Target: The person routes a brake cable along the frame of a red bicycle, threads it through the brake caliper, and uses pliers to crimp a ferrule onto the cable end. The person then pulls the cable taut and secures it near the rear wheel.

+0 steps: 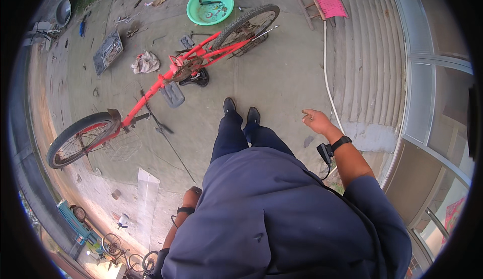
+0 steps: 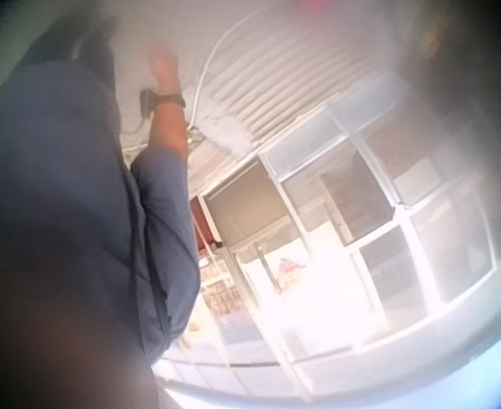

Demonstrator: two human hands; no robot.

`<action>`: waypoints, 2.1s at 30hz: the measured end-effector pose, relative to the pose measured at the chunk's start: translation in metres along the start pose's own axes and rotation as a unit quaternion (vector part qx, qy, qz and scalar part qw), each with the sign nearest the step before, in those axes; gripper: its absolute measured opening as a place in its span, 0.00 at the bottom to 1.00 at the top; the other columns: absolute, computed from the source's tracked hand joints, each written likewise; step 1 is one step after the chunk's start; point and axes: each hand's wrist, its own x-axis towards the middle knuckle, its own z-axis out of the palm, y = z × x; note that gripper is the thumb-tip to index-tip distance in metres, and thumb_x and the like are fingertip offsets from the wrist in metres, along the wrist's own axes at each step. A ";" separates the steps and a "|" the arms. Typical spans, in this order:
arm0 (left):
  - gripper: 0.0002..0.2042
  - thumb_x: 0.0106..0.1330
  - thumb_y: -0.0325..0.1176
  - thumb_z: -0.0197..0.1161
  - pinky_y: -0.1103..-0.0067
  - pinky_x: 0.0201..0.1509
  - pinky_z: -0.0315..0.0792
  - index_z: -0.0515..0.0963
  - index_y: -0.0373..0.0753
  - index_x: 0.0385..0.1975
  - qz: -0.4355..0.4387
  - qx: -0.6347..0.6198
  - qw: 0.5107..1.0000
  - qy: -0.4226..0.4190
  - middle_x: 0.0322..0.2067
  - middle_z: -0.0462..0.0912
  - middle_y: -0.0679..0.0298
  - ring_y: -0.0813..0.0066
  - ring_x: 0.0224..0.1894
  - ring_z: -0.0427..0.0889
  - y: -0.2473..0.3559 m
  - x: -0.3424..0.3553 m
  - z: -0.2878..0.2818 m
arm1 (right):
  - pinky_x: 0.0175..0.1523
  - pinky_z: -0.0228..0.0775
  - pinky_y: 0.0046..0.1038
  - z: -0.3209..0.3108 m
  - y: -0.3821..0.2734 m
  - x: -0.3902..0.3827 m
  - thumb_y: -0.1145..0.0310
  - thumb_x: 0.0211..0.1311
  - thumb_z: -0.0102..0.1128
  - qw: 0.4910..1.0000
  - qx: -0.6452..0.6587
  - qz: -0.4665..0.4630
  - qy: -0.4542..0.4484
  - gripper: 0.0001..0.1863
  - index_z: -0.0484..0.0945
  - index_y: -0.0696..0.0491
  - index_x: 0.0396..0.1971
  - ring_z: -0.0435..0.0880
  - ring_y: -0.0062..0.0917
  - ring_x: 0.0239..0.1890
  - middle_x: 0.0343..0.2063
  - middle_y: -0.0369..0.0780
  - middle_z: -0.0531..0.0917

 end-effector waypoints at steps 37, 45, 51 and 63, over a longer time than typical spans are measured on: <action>0.21 0.67 0.42 0.61 0.63 0.60 0.76 0.83 0.36 0.54 -0.036 -0.110 0.987 0.111 0.46 0.87 0.45 0.46 0.52 0.85 0.477 0.190 -0.063 | 0.49 0.78 0.29 -0.415 0.104 0.133 0.61 0.75 0.58 0.943 0.298 0.130 0.076 0.28 0.69 0.52 0.70 0.87 0.30 0.48 0.54 0.43 0.84; 0.21 0.68 0.34 0.61 0.69 0.44 0.82 0.79 0.28 0.56 -0.046 -0.164 0.980 0.101 0.37 0.89 0.47 0.62 0.35 0.90 0.525 0.224 -0.076 | 0.49 0.77 0.27 -0.506 0.089 0.220 0.58 0.75 0.59 0.948 0.300 0.085 0.064 0.28 0.70 0.51 0.70 0.86 0.27 0.49 0.54 0.42 0.84; 0.21 0.69 0.33 0.61 0.70 0.43 0.82 0.76 0.26 0.58 -0.037 -0.212 0.974 0.072 0.38 0.89 0.47 0.62 0.36 0.90 0.589 0.283 -0.106 | 0.49 0.77 0.26 -0.552 0.056 0.280 0.57 0.75 0.59 0.957 0.275 0.083 0.039 0.28 0.69 0.51 0.70 0.86 0.27 0.49 0.55 0.41 0.83; 0.21 0.67 0.31 0.63 0.72 0.36 0.82 0.76 0.29 0.57 -0.204 -0.367 0.908 0.013 0.36 0.89 0.48 0.64 0.35 0.91 0.639 0.281 -0.113 | 0.56 0.72 0.33 -0.613 0.091 0.414 0.54 0.71 0.64 0.953 0.253 0.155 0.070 0.37 0.62 0.53 0.74 0.80 0.31 0.59 0.61 0.41 0.79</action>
